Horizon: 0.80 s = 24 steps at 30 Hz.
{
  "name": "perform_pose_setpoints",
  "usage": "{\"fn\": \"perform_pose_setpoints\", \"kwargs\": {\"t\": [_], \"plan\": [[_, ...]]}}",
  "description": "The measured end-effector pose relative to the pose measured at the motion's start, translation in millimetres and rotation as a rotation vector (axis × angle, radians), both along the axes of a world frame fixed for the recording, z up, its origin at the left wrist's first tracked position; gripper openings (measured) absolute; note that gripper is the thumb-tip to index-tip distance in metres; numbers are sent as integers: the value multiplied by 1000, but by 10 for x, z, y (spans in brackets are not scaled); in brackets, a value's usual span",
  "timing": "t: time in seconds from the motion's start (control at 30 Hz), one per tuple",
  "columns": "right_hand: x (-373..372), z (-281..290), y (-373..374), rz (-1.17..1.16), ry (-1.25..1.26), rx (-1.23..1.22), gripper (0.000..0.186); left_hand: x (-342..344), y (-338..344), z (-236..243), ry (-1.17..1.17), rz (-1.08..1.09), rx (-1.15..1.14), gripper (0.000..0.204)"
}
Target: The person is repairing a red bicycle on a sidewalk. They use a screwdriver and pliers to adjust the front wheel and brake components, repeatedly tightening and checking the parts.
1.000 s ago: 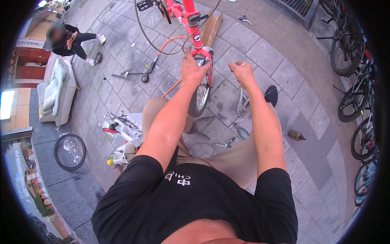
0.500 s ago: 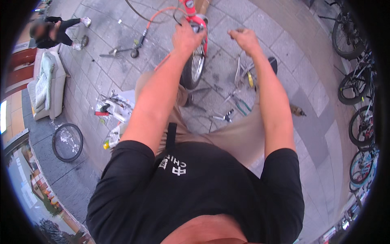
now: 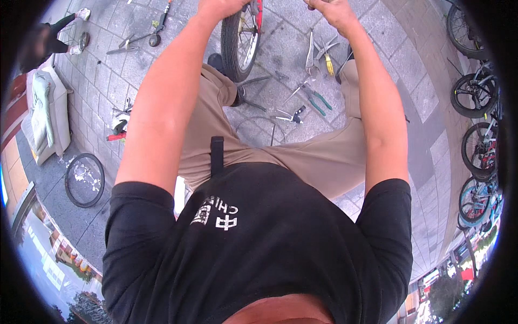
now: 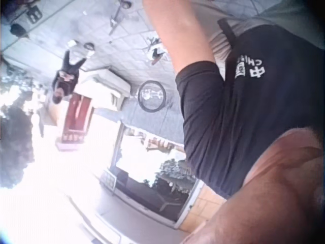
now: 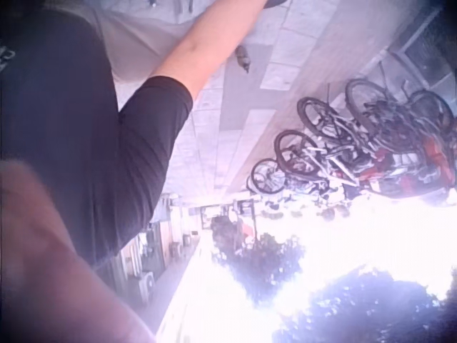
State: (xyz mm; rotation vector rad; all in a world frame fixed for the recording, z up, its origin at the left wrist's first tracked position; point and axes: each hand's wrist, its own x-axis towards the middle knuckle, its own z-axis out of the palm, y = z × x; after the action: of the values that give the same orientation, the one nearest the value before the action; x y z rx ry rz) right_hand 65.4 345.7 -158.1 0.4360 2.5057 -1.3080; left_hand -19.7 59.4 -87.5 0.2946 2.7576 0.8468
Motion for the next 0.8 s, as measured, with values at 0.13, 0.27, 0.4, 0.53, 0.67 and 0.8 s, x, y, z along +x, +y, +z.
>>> {"fn": "perform_pose_setpoints", "kwargs": {"t": [0.13, 0.27, 0.4, 0.53, 0.67, 0.8], "plan": [[-31, -14, 72, 36, 31, 43, 47, -8, 3, -53, 57, 7, 37, 97], [97, 302, -82, 58, 221, 372, 46, -66, -28, -174, 51, -55, 150, 90], [716, 396, -534, 142, 646, 360, 45, -26, 31, -45, 69, 20, -35, 84], [1383, -499, -755, -81, 286, -161, 47, -38, 87, -46, 47, -12, -19, 85], [1513, -893, -317, -671, 67, 398, 55, 29, 116, 13, 53, 53, -118, 84], [1604, -784, -178, -907, 414, 457, 49, 54, 159, -10, 81, 31, -37, 82]]}}
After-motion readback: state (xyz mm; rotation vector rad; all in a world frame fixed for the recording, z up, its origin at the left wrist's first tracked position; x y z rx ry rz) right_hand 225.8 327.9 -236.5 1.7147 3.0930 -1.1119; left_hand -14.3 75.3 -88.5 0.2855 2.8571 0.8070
